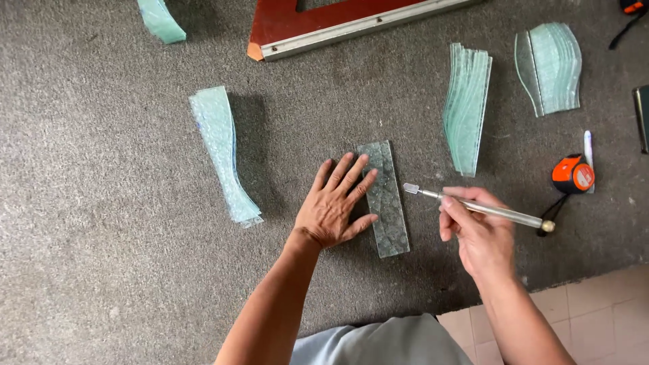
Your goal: Cutting glass pieces into specific shapes and sanding the edges for a decorative design.
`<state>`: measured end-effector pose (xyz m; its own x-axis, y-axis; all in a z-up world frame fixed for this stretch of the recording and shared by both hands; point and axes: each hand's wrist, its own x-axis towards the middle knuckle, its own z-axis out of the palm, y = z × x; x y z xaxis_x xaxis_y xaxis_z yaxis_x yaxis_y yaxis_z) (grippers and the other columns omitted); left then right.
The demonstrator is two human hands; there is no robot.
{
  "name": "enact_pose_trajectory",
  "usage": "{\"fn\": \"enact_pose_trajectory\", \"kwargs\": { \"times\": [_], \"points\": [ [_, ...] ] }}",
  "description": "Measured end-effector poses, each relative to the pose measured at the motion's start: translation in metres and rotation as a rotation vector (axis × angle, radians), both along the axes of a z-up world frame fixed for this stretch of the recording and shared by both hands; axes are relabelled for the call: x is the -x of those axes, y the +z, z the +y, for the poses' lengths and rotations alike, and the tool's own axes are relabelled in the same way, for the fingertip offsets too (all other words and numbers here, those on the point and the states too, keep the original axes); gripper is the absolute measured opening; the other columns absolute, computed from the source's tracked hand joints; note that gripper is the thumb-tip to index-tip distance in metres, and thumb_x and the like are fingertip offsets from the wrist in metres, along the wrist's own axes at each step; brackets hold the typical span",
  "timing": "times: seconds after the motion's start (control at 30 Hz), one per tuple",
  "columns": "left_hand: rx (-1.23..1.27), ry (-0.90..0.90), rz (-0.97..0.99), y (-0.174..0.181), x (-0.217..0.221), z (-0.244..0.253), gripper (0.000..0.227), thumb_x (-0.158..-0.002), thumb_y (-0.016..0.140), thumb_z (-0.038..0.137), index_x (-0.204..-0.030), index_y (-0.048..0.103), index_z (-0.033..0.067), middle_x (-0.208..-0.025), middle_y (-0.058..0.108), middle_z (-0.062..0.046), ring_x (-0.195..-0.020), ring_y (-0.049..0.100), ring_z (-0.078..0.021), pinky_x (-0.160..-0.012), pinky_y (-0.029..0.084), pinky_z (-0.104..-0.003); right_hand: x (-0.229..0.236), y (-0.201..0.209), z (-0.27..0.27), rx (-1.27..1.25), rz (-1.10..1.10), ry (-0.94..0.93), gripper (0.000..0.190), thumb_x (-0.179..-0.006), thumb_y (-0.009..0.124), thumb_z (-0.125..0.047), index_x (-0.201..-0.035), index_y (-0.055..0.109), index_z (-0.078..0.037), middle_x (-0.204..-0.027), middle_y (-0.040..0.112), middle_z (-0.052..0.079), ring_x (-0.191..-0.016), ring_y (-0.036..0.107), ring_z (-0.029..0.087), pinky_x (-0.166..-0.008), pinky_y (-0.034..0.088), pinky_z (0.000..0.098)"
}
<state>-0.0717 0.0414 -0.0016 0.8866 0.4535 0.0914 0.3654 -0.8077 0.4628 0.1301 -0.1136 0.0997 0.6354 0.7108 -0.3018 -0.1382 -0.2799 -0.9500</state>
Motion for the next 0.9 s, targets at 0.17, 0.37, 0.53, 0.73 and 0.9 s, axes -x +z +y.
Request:
{"fn": "enact_pose_trajectory", "kwargs": {
  "times": [0.17,0.37,0.53,0.73,0.9],
  "points": [
    [0.03,0.007,-0.002,-0.003,-0.002,0.0,0.089,-0.092,0.043,0.073,-0.161,0.025,0.0196,-0.169,0.017,-0.009,-0.156,0.015,-0.0317,-0.126,0.011,-0.054,0.001,0.001,0.018,-0.031,-0.01,0.01,0.011,-0.1,0.067,-0.005,-0.108,0.069,0.003,-0.085,0.068,0.01,-0.064,0.064,0.013,-0.049,0.048,0.0256],
    [0.057,0.001,0.001,-0.002,-0.001,0.001,0.095,-0.089,0.046,0.076,-0.161,0.025,0.0164,-0.169,0.019,-0.009,-0.156,0.017,-0.0318,-0.126,0.011,-0.054,0.007,0.01,0.067,0.067,-0.841,0.417,0.012,-0.095,0.072,-0.008,-0.096,0.07,0.004,-0.078,0.073,0.01,-0.062,0.071,0.014,-0.05,0.054,0.0267],
    [0.061,-0.003,0.05,-0.001,-0.004,0.001,0.099,-0.085,0.051,0.076,-0.16,0.026,0.0153,-0.168,0.019,-0.008,-0.154,0.019,-0.0301,-0.126,0.011,-0.053,-0.008,-0.013,0.09,0.158,-0.856,0.488,0.013,-0.101,0.07,-0.008,-0.091,0.068,0.0,-0.073,0.073,0.009,-0.059,0.073,0.01,-0.05,0.053,0.025],
    [0.082,-0.003,0.059,0.003,-0.004,0.003,0.1,-0.083,0.053,0.075,-0.16,0.027,0.0153,-0.168,0.019,-0.007,-0.154,0.017,-0.0292,-0.125,0.011,-0.052,-0.006,-0.012,0.103,0.177,-0.837,0.481,0.012,-0.095,0.071,-0.006,-0.085,0.067,-0.002,-0.069,0.072,0.007,-0.056,0.07,0.01,-0.044,0.053,0.0231],
    [0.095,-0.003,0.055,0.004,-0.002,0.004,0.1,-0.083,0.055,0.074,-0.159,0.027,0.0148,-0.168,0.02,-0.006,-0.154,0.018,-0.0289,-0.126,0.011,-0.052,-0.003,-0.015,0.104,0.197,-0.894,0.483,0.013,-0.094,0.073,-0.005,-0.083,0.067,-0.002,-0.068,0.071,0.006,-0.056,0.069,0.01,-0.044,0.05,0.0242]
  ]
}}
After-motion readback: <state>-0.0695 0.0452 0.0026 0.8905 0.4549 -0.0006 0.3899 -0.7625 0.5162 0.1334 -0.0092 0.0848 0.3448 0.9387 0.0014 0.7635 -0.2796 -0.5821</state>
